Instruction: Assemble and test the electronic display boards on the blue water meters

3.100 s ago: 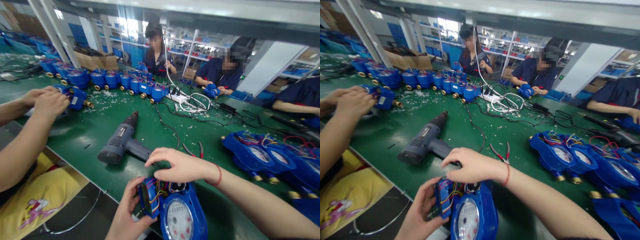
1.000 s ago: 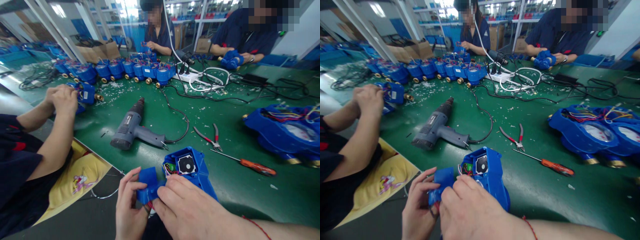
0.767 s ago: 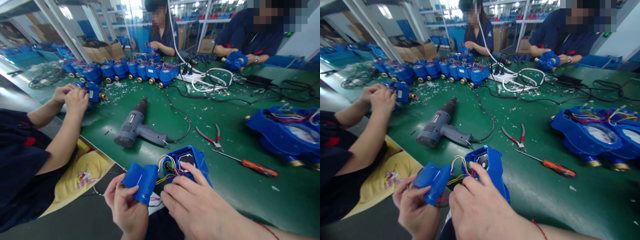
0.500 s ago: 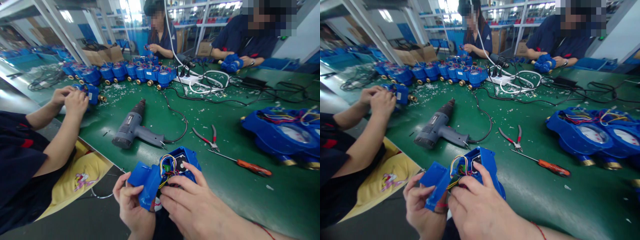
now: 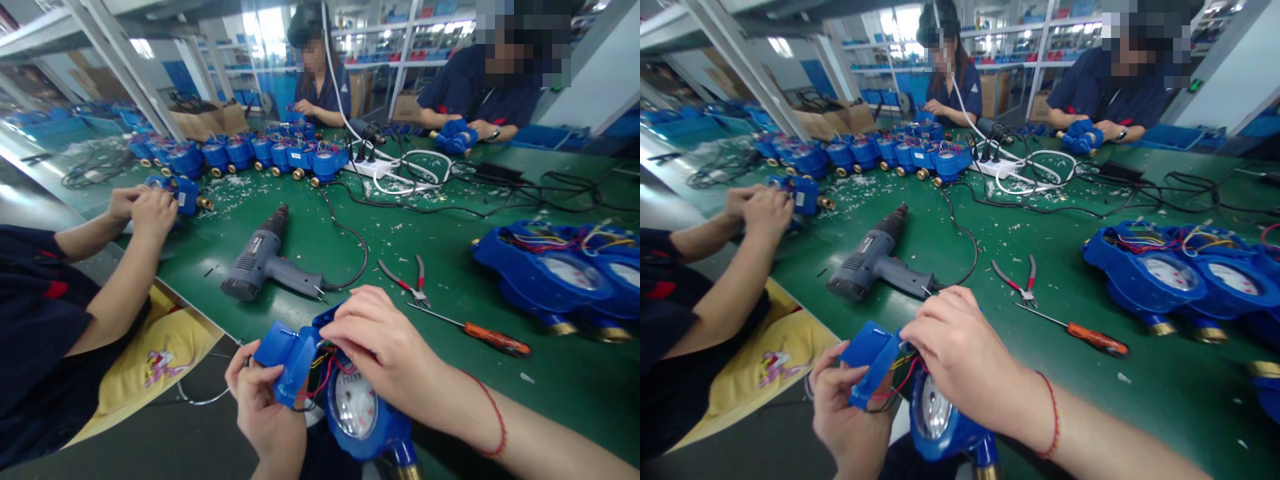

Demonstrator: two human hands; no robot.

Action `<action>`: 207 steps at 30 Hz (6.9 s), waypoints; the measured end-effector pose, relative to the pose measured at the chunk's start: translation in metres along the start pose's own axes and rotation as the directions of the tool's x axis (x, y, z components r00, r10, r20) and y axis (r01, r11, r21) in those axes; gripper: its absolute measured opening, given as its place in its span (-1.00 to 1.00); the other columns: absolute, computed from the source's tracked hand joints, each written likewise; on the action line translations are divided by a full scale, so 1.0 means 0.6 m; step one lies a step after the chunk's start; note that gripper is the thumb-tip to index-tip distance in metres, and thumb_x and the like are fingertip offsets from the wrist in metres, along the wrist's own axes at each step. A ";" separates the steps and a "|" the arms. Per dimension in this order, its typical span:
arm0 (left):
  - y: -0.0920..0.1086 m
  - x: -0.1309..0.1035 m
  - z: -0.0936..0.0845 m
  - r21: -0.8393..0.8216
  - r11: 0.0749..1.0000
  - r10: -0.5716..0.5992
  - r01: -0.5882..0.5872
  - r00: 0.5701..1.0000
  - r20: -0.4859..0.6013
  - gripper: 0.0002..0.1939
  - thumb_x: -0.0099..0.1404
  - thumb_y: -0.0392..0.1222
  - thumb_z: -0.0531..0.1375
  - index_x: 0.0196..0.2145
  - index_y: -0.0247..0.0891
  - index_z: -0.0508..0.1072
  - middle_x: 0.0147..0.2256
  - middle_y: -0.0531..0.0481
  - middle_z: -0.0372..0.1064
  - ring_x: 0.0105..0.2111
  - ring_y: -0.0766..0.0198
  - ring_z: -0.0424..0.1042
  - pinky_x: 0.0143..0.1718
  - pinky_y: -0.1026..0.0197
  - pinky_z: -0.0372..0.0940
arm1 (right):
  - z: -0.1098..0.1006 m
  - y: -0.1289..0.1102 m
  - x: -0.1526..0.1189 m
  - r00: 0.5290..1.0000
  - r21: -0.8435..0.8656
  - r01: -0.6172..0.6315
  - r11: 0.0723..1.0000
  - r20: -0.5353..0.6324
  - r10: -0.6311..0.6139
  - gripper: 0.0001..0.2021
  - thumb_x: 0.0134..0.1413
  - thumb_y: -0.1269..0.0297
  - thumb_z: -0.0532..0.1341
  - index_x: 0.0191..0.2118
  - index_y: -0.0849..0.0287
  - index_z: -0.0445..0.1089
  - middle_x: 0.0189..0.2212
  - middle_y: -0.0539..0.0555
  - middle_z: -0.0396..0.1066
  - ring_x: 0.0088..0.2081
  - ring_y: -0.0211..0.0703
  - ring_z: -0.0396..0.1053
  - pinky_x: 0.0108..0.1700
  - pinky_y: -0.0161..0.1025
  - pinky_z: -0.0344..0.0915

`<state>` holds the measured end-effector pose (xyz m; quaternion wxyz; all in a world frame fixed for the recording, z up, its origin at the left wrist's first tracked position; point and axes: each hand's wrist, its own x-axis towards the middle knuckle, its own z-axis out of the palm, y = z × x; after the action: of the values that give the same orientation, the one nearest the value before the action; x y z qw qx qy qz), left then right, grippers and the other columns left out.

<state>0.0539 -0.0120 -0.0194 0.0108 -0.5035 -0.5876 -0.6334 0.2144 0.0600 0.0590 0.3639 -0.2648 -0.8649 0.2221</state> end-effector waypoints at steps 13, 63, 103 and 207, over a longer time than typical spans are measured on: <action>0.015 -0.001 0.015 -0.114 0.982 -0.146 0.151 0.988 0.052 -0.71 0.05 -0.31 0.39 -0.43 -0.23 0.30 -0.14 0.01 0.23 -0.20 0.39 0.40 -0.20 0.41 0.29 | 0.000 -0.030 -0.043 0.999 -0.206 0.051 0.977 0.000 -0.052 -0.70 0.27 0.56 -0.06 -0.28 0.29 0.41 -0.45 0.06 0.32 -0.36 -0.19 0.18 0.00 -0.07 0.05; 0.007 0.025 -0.019 -0.366 0.655 -0.287 0.661 0.666 0.689 -0.24 -0.05 -0.03 0.48 0.12 -0.05 0.39 0.09 -0.21 0.39 0.05 -0.05 0.42 -0.04 0.13 0.41 | -0.035 0.029 -0.023 0.864 0.620 -0.478 0.622 0.206 0.459 -0.91 0.06 0.37 0.19 -0.43 0.23 0.39 -0.11 0.09 0.24 -0.09 -0.19 0.26 0.00 -0.21 0.17; 0.039 -0.003 0.016 -0.237 0.632 -0.486 0.738 0.616 0.620 -0.13 -0.22 -0.24 0.49 0.09 0.00 0.35 0.00 -0.03 0.42 -0.03 0.01 0.45 -0.18 0.27 0.47 | -0.051 -0.004 -0.091 0.918 0.257 -0.382 0.888 -0.005 0.397 -0.41 0.04 0.30 0.32 0.17 0.26 0.15 0.18 0.27 0.11 0.25 -0.04 0.01 0.28 -0.05 0.00; 0.117 0.005 0.004 -0.322 0.605 -0.503 0.729 0.662 0.555 -0.19 -0.24 -0.21 0.51 0.01 -0.09 0.34 -0.11 -0.05 0.43 -0.19 0.01 0.51 -0.25 0.10 0.48 | -0.118 -0.029 -0.145 0.966 -0.106 -0.198 0.974 0.147 0.213 -0.68 0.19 0.45 0.10 0.05 0.13 0.33 -0.32 0.05 0.37 -0.36 -0.22 0.31 -0.38 -0.29 0.26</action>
<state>0.0965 -0.0299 0.0333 -0.4733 -0.3662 -0.5212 -0.6085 0.3140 0.0063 0.0698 0.2571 -0.3508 -0.8680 0.2397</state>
